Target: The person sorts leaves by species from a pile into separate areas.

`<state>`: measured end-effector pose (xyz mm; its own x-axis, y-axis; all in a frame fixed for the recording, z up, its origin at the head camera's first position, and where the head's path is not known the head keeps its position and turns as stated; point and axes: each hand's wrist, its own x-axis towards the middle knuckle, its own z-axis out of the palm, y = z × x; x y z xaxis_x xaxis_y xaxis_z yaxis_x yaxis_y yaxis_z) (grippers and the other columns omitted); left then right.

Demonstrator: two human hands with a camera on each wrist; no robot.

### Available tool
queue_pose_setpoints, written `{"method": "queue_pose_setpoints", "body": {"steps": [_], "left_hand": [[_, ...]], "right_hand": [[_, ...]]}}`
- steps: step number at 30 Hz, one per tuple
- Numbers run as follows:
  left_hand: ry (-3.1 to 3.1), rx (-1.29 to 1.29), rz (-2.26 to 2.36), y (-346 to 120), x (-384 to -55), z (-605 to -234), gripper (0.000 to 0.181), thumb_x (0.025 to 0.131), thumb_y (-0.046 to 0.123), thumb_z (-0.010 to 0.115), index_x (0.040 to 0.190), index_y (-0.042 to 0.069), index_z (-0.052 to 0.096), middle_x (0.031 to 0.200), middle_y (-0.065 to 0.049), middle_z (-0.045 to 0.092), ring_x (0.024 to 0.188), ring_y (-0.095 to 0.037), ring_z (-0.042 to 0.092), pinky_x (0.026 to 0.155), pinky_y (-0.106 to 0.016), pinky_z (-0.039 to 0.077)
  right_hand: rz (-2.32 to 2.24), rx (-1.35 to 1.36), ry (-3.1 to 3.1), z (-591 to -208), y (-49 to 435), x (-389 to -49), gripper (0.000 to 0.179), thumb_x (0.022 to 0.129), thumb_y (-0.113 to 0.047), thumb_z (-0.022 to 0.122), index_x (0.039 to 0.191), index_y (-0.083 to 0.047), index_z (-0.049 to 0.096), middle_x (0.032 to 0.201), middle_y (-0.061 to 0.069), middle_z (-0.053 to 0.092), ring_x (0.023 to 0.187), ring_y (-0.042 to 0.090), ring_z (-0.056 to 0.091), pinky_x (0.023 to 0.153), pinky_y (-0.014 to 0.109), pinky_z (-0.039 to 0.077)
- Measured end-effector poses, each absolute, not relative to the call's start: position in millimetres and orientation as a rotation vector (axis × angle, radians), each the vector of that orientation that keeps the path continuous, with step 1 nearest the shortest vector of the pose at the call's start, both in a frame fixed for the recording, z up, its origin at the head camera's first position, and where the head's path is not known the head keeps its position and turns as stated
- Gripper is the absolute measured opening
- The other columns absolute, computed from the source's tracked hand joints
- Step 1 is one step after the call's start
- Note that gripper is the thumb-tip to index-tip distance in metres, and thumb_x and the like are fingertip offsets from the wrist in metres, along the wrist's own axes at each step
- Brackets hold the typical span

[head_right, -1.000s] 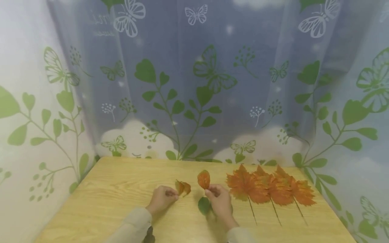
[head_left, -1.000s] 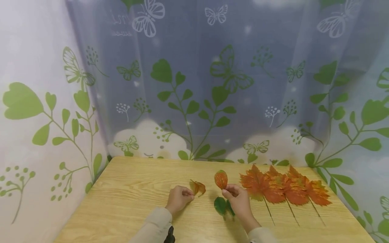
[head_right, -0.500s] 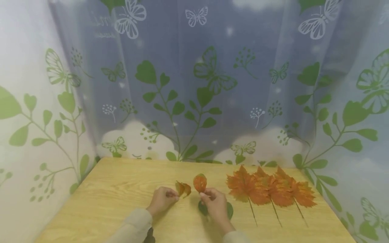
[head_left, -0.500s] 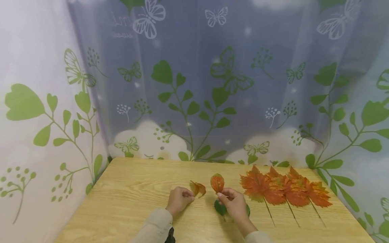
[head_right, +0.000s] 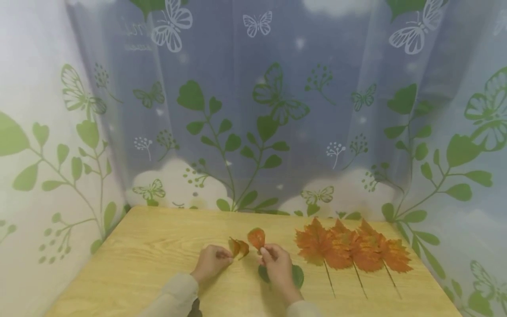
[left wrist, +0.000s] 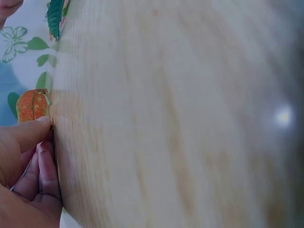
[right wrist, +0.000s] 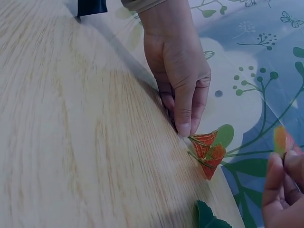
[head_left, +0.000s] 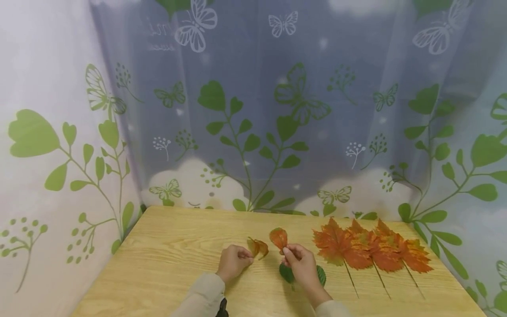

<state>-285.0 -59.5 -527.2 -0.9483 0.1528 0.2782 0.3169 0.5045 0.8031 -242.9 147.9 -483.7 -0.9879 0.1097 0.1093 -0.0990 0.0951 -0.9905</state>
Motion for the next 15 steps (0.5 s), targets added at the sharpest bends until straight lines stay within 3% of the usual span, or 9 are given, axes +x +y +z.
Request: {"method": "queue_pose_setpoints", "body": {"steps": [9,15], "left_hand": [[-2.565,-0.408,-1.421,-60.1,-284.3,-525.7,0.005,0.075,0.003,0.078,0.076,0.004,0.073,0.069,-0.002,0.069,0.061,-0.008,0.062,0.057,-0.022,0.049],[-2.556,-0.417,-1.450,-60.7,-282.6,-524.7,0.005,0.075,0.003,0.078,0.076,0.002,0.073,0.069,-0.004,0.069,0.061,-0.009,0.062,0.057,-0.021,0.049]], "right_hand": [[2.037,-0.026,-2.097,-487.0,146.8,-247.1,0.015,0.091,-0.001,0.061,0.104,0.004,0.054,0.087,0.018,0.070,0.061,0.016,0.061,0.054,0.021,0.049],[2.089,-0.035,-2.077,-488.7,143.1,-250.5,0.021,0.088,0.002,0.065,0.104,0.012,0.056,0.089,0.023,0.069,0.065,0.015,0.065,0.063,0.029,0.056]]}}
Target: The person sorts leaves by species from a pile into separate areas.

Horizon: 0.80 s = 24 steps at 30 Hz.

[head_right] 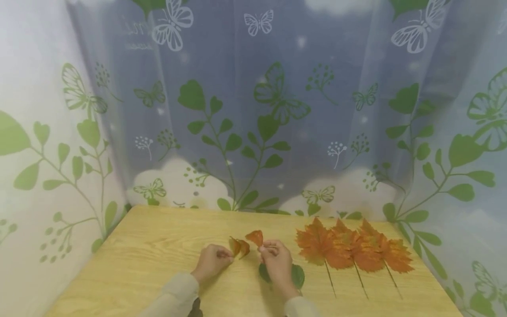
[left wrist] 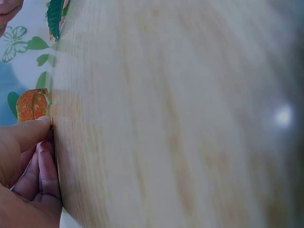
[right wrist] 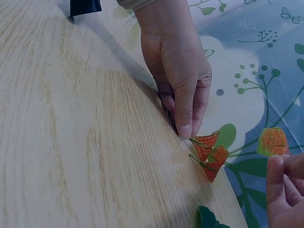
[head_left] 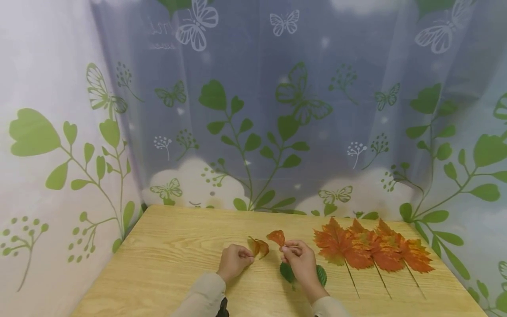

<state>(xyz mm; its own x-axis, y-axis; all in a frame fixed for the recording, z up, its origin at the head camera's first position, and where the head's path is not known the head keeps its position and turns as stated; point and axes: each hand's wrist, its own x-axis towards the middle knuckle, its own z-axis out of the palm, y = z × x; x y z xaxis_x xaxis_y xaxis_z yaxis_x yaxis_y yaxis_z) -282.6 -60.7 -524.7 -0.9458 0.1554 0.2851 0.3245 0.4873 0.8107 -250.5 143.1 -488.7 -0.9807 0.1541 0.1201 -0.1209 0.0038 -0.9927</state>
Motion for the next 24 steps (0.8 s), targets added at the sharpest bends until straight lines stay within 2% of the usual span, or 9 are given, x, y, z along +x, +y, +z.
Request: {"method": "queue_pose_setpoints", "body": {"steps": [4,7,12,14,18,24], "left_hand": [[-2.554,-0.422,-1.447,-60.6,-282.3,-525.0,0.005,0.075,0.002,0.078,0.076,0.002,0.073,0.069,-0.004,0.070,0.061,-0.010,0.063,0.056,-0.021,0.049],[-2.556,-0.421,-1.443,-60.5,-282.9,-525.4,0.005,0.075,0.003,0.078,0.076,0.003,0.073,0.069,-0.004,0.070,0.062,-0.010,0.063,0.057,-0.021,0.049],[-2.562,-0.428,-1.433,-59.9,-283.8,-525.4,0.004,0.076,0.003,0.078,0.077,0.003,0.074,0.070,-0.004,0.070,0.063,-0.010,0.063,0.058,-0.022,0.050],[-2.566,-0.430,-1.430,-59.7,-284.0,-525.1,0.004,0.077,0.003,0.077,0.077,0.003,0.074,0.071,-0.004,0.070,0.063,-0.010,0.064,0.058,-0.023,0.051],[-2.572,-0.424,-1.423,-59.4,-284.4,-525.3,0.004,0.077,0.004,0.077,0.078,0.003,0.074,0.071,-0.004,0.071,0.064,-0.011,0.064,0.059,-0.023,0.051],[-2.567,-0.422,-1.418,-59.6,-283.0,-525.1,0.005,0.076,0.004,0.078,0.078,0.002,0.074,0.071,-0.005,0.071,0.063,-0.012,0.065,0.059,-0.023,0.051]], "right_hand": [[2.116,-0.128,-2.090,-487.6,139.0,-253.8,0.026,0.088,-0.002,0.067,0.106,0.014,0.058,0.088,0.018,0.070,0.068,0.012,0.066,0.067,0.029,0.057],[2.195,-0.187,-2.057,-485.0,134.3,-256.3,0.030,0.092,-0.006,0.063,0.112,0.016,0.058,0.088,0.011,0.071,0.071,0.010,0.066,0.069,0.026,0.056],[2.449,-0.277,-1.937,-484.9,124.3,-261.1,0.038,0.098,-0.015,0.055,0.123,0.013,0.051,0.093,0.006,0.068,0.075,0.006,0.063,0.066,0.015,0.051],[2.567,-0.284,-1.859,-489.6,120.7,-263.5,0.037,0.099,-0.017,0.054,0.122,0.012,0.050,0.092,0.004,0.066,0.072,0.003,0.059,0.061,0.011,0.046],[2.797,-0.256,-1.657,-501.3,115.1,-267.5,0.025,0.099,-0.018,0.053,0.110,0.005,0.055,0.081,-0.002,0.064,0.066,-0.001,0.054,0.056,0.007,0.042],[2.860,-0.439,-1.599,-505.6,102.6,-265.3,0.019,0.103,-0.014,0.041,0.109,0.001,0.051,0.074,-0.006,0.061,0.063,-0.003,0.052,0.055,0.006,0.040]]}}
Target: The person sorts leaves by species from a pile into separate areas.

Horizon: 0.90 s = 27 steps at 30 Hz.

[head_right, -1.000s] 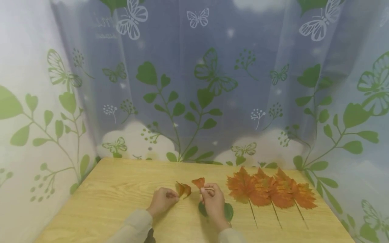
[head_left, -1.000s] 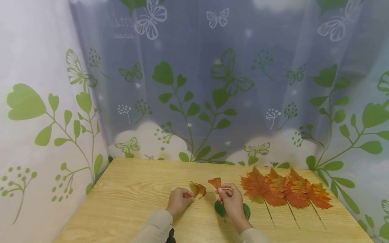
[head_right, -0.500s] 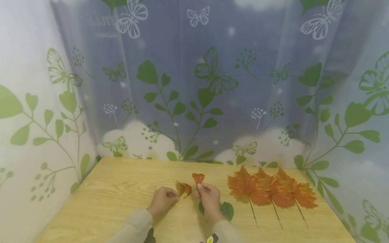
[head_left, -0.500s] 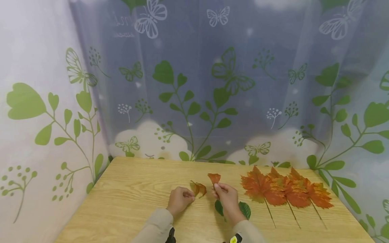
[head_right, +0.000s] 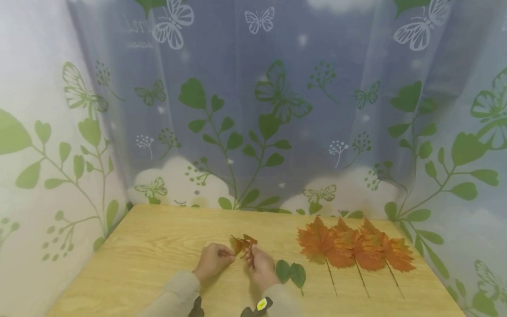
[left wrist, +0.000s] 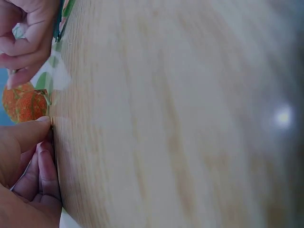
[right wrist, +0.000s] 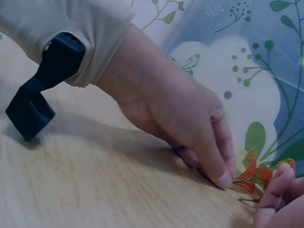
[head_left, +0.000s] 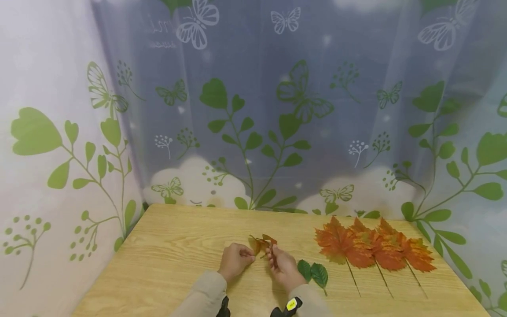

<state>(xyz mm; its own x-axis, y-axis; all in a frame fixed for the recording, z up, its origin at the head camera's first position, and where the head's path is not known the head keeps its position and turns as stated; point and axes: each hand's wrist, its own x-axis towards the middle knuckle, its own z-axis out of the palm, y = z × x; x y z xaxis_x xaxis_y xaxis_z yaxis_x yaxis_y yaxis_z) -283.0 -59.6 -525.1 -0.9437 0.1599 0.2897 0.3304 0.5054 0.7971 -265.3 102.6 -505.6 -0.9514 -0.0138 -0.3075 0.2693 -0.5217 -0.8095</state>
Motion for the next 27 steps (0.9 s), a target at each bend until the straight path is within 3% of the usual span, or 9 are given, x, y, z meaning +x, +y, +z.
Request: {"method": "queue_pose_setpoints", "body": {"steps": [8,12,27], "left_hand": [[-2.561,-0.437,-1.422,-59.4,-282.4,-524.6,0.005,0.075,0.003,0.078,0.078,0.002,0.074,0.071,-0.005,0.071,0.064,-0.014,0.066,0.059,-0.023,0.051],[-2.563,-0.435,-1.423,-60.2,-282.8,-524.7,0.005,0.076,0.004,0.078,0.078,0.002,0.074,0.072,-0.005,0.071,0.065,-0.013,0.066,0.060,-0.023,0.051],[-2.475,-0.526,-1.411,-62.6,-286.3,-532.3,0.005,0.077,0.006,0.078,0.076,0.004,0.073,0.068,0.000,0.070,0.061,-0.007,0.063,0.056,-0.025,0.050]], "right_hand": [[-2.599,0.459,1.424,-507.7,97.2,-258.2,0.025,0.097,-0.001,0.051,0.117,0.014,0.050,0.079,0.003,0.064,0.069,0.004,0.061,0.067,0.011,0.050],[-2.569,0.427,1.524,-506.5,95.2,-255.1,0.028,0.095,0.004,0.053,0.118,0.020,0.049,0.077,0.004,0.065,0.067,0.004,0.063,0.066,0.012,0.051],[-2.468,0.388,1.706,-500.3,97.7,-245.1,0.028,0.097,-0.001,0.052,0.113,0.021,0.051,0.074,0.002,0.066,0.067,0.004,0.064,0.064,0.014,0.051]]}}
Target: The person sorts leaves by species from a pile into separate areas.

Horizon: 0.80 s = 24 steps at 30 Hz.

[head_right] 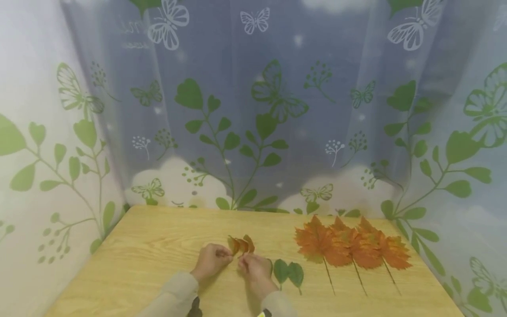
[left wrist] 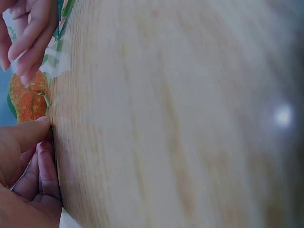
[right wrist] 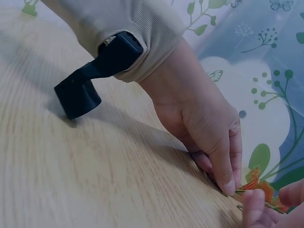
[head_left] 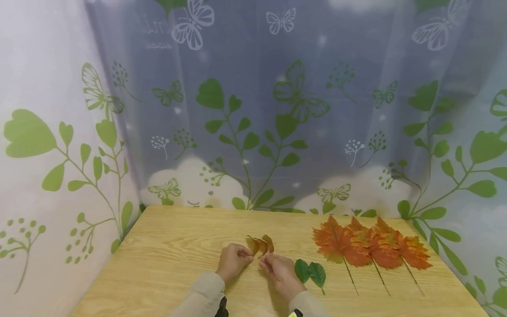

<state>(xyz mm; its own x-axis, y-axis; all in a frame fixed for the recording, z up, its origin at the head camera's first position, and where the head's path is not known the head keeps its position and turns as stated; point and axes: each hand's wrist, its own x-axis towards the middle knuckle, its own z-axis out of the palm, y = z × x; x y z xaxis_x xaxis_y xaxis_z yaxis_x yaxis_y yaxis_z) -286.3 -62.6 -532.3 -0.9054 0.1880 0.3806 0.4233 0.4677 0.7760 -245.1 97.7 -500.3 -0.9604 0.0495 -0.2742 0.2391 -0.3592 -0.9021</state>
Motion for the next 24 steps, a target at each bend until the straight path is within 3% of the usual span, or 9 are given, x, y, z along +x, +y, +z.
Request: {"method": "queue_pose_setpoints", "body": {"steps": [8,11,15,19,24], "left_hand": [[-2.563,-0.411,-1.425,-60.4,-283.1,-523.9,0.006,0.075,0.004,0.079,0.077,0.003,0.074,0.071,-0.004,0.071,0.063,-0.010,0.064,0.058,-0.022,0.051],[-2.567,-0.408,-1.416,-60.6,-283.3,-524.4,0.005,0.076,0.005,0.079,0.077,0.004,0.073,0.070,-0.003,0.070,0.062,-0.009,0.064,0.058,-0.023,0.051],[-2.572,-0.414,-1.414,-61.2,-283.9,-525.4,0.005,0.076,0.004,0.078,0.077,0.004,0.073,0.070,-0.004,0.070,0.062,-0.009,0.064,0.058,-0.024,0.051],[-2.571,-0.418,-1.429,-61.3,-283.7,-524.8,0.005,0.076,0.003,0.077,0.078,0.002,0.073,0.070,-0.004,0.070,0.063,-0.010,0.064,0.058,-0.023,0.051],[-2.562,-0.437,-1.416,-60.2,-283.9,-524.8,0.004,0.077,0.004,0.077,0.078,0.003,0.073,0.071,-0.005,0.071,0.063,-0.010,0.065,0.058,-0.023,0.052]], "right_hand": [[-2.289,0.271,1.831,-494.8,109.3,-236.1,0.028,0.093,-0.003,0.054,0.109,0.020,0.053,0.083,0.007,0.067,0.074,0.010,0.064,0.073,0.022,0.054],[-2.196,0.203,2.023,-492.8,113.4,-234.3,0.033,0.091,-0.004,0.056,0.113,0.021,0.054,0.097,0.018,0.067,0.083,0.017,0.066,0.078,0.028,0.055],[-1.940,0.044,2.451,-492.7,115.4,-233.4,0.038,0.091,-0.010,0.057,0.121,0.013,0.057,0.117,0.027,0.061,0.098,0.032,0.064,0.081,0.040,0.054],[-1.627,-0.195,2.746,-494.7,111.9,-232.7,0.042,0.091,-0.013,0.059,0.128,0.006,0.056,0.131,0.028,0.053,0.116,0.045,0.053,0.091,0.054,0.048],[-1.467,-0.373,2.776,-494.6,105.8,-231.7,0.055,0.090,-0.014,0.061,0.135,0.013,0.044,0.147,0.030,0.033,0.131,0.052,0.033,0.102,0.063,0.032]]}}
